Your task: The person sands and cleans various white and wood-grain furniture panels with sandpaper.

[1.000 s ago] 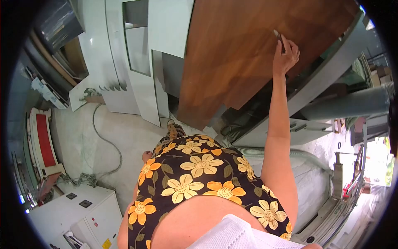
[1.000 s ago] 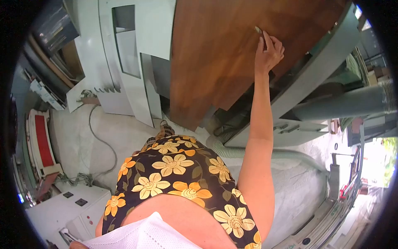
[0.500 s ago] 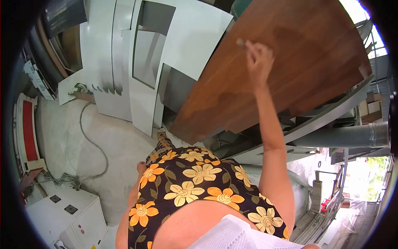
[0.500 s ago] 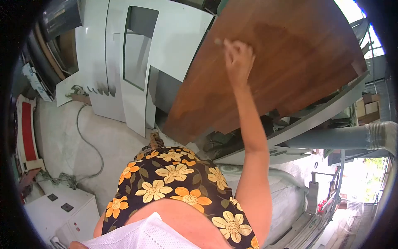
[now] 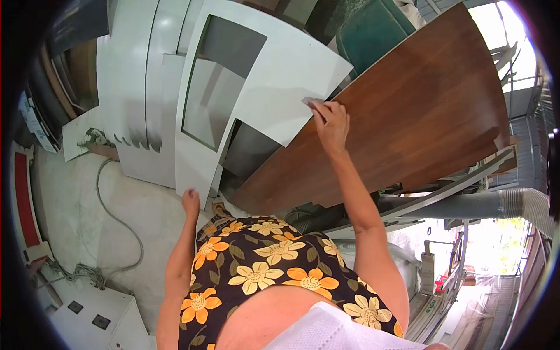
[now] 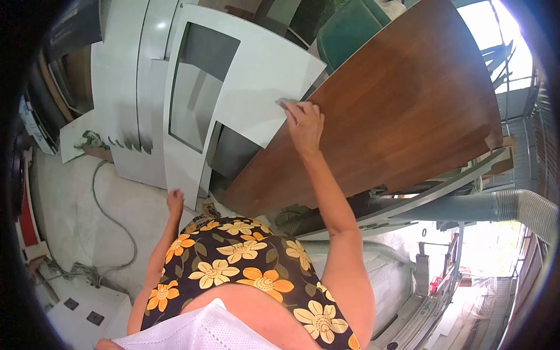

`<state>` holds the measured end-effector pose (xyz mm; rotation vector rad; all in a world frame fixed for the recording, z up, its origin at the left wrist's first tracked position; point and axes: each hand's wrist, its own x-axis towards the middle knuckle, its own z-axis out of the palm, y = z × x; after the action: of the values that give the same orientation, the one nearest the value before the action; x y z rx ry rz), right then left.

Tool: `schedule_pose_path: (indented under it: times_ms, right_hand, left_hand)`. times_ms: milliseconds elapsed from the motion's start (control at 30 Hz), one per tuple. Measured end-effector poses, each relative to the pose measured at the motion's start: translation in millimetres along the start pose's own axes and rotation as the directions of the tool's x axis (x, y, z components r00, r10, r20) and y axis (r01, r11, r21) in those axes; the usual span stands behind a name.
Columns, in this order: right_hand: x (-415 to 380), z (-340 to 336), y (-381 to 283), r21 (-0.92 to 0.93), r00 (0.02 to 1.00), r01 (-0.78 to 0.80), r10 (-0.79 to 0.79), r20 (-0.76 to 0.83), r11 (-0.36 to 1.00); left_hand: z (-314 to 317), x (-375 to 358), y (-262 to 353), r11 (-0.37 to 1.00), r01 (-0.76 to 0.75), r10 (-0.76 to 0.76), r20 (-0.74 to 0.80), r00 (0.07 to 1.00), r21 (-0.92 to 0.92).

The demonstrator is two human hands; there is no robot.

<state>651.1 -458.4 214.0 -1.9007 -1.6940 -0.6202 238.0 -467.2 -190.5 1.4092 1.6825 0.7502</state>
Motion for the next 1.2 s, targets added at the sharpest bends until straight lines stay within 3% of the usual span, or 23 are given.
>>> schedule_pose_path:
  times_ms: [67,100,167,267,367,400,500,600,700,733,833,933,1067,1167,1200]
  right_hand:
    - [3,5,-14,0.102,0.996,-0.073,0.078,-0.044,0.992]
    - [10,4,-19,0.114,0.995,-0.065,0.073,-0.067,0.991]
    - [31,-10,-31,0.13,0.991,-0.052,0.068,-0.117,0.99]
    - [51,-18,-48,0.129,0.98,-0.019,0.044,-0.194,0.991]
    - [59,-17,-58,0.134,0.966,-0.019,0.053,-0.255,0.991]
    - [61,-16,-60,0.183,0.957,-0.037,0.088,-0.276,0.982]
    - [63,-12,-63,0.313,0.933,-0.1,0.198,-0.301,0.944]
    - [64,-17,-57,0.381,0.929,-0.144,0.257,-0.267,0.913]
    - [69,-30,-50,0.39,0.938,-0.116,0.229,-0.259,0.913]
    - [69,-35,-44,0.388,0.937,-0.126,0.238,-0.256,0.913]
    - [68,-43,-19,0.397,0.909,-0.152,0.286,-0.304,0.905]
    - [66,-45,-3,0.449,0.884,-0.226,0.376,-0.279,0.864]
    - [64,-34,-17,0.848,0.852,-0.36,0.507,0.13,0.388]
    - [60,-24,-17,0.876,0.776,-0.427,0.589,0.226,0.227]
    - [59,-22,-16,0.873,0.768,-0.432,0.599,0.226,0.224]
  left_hand:
    - [-6,19,142,0.948,-0.057,0.091,0.096,0.991,-0.312]
    - [-1,29,196,0.872,-0.226,0.278,0.06,0.959,-0.433]
    - [-19,21,330,0.796,-0.332,0.45,0.128,0.884,-0.506]
    - [-23,6,453,0.607,-0.216,0.584,0.245,0.774,-0.765]
    - [-6,2,517,0.503,-0.037,0.596,0.316,0.738,-0.863]
    - [-1,2,530,0.477,0.012,0.593,0.331,0.734,-0.879]
    - [20,8,548,0.439,-0.084,0.586,0.214,0.782,-0.895]
    - [34,18,553,0.463,-0.008,0.59,0.301,0.749,-0.886]
    - [35,32,560,0.423,0.007,0.663,0.315,0.679,-0.906]
    - [31,37,565,0.443,0.067,0.686,0.386,0.617,-0.894]
    - [34,47,584,0.498,-0.148,0.735,0.325,0.595,-0.854]
    - [37,47,600,0.537,-0.174,0.74,0.362,0.567,-0.825]
    - [31,29,619,0.59,-0.097,0.725,0.473,0.501,-0.802]
    - [43,27,619,0.58,-0.164,0.741,0.434,0.513,-0.798]
    - [50,32,617,0.564,-0.249,0.759,0.377,0.531,-0.787]
